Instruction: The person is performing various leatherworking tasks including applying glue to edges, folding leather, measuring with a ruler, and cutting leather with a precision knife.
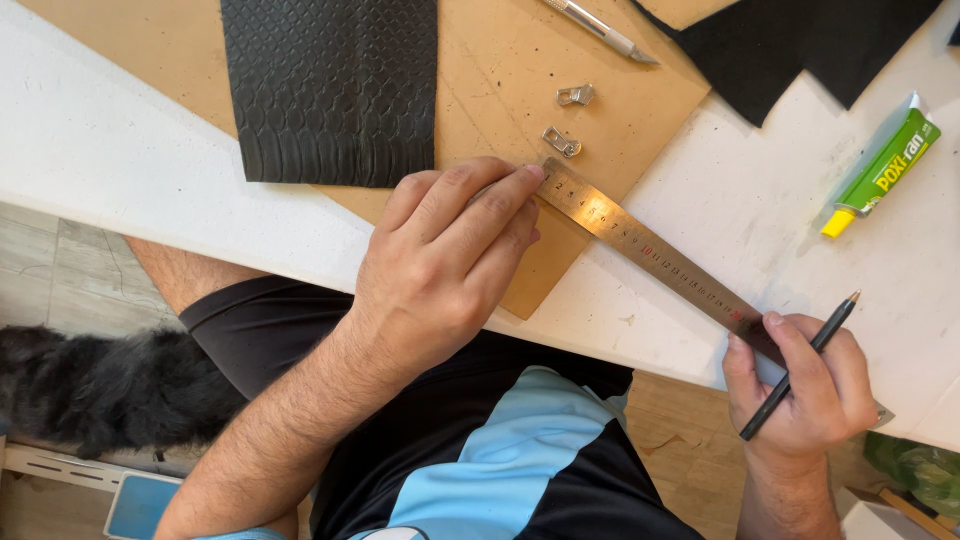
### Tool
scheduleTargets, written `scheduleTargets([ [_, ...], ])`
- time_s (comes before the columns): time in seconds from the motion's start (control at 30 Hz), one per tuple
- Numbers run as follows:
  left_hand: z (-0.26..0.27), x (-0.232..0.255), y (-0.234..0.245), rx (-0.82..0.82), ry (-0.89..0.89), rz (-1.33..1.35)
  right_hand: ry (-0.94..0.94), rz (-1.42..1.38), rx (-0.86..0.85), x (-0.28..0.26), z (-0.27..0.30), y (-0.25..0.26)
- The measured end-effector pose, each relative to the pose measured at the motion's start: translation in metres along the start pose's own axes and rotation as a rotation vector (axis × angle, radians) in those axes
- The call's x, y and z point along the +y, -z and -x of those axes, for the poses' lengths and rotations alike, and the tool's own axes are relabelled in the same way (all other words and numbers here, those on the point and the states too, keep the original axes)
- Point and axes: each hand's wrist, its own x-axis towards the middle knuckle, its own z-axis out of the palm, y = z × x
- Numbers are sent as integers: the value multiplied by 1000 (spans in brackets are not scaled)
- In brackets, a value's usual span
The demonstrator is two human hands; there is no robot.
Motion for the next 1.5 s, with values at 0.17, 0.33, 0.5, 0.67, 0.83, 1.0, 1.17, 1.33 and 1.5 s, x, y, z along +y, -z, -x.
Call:
scheduleTargets([
  [0.17,0,0,0,0,1,3,5,10,-5,0,0,0],
  [0.33,0,0,0,-5,-2,3,-3,-30,2,-3,-4,-1],
  [0.5,1,-1,0,-8,7,9,-5,-17,1,-5,-5,-1],
  [0.67,4,-7,10,40,26,50,12,13,18,-4,-5,-1],
  [0.83,22,-29,28,165,350,-373,23,-3,2,-7,-12,0],
  [1.0,28,-35,32,99,319,-288,36,1,1,-10,-12,1],
  [1.17,35,-46,36,96,262,-220,31,-39,-49,-15,-20,4],
  [1.33,37,-62,50,-15,130,-235,111,-73,-76,-16,-34,-2],
  [1.5,35,-71,53,-31,59,-225,143,-53,-63,-15,-38,-6],
])
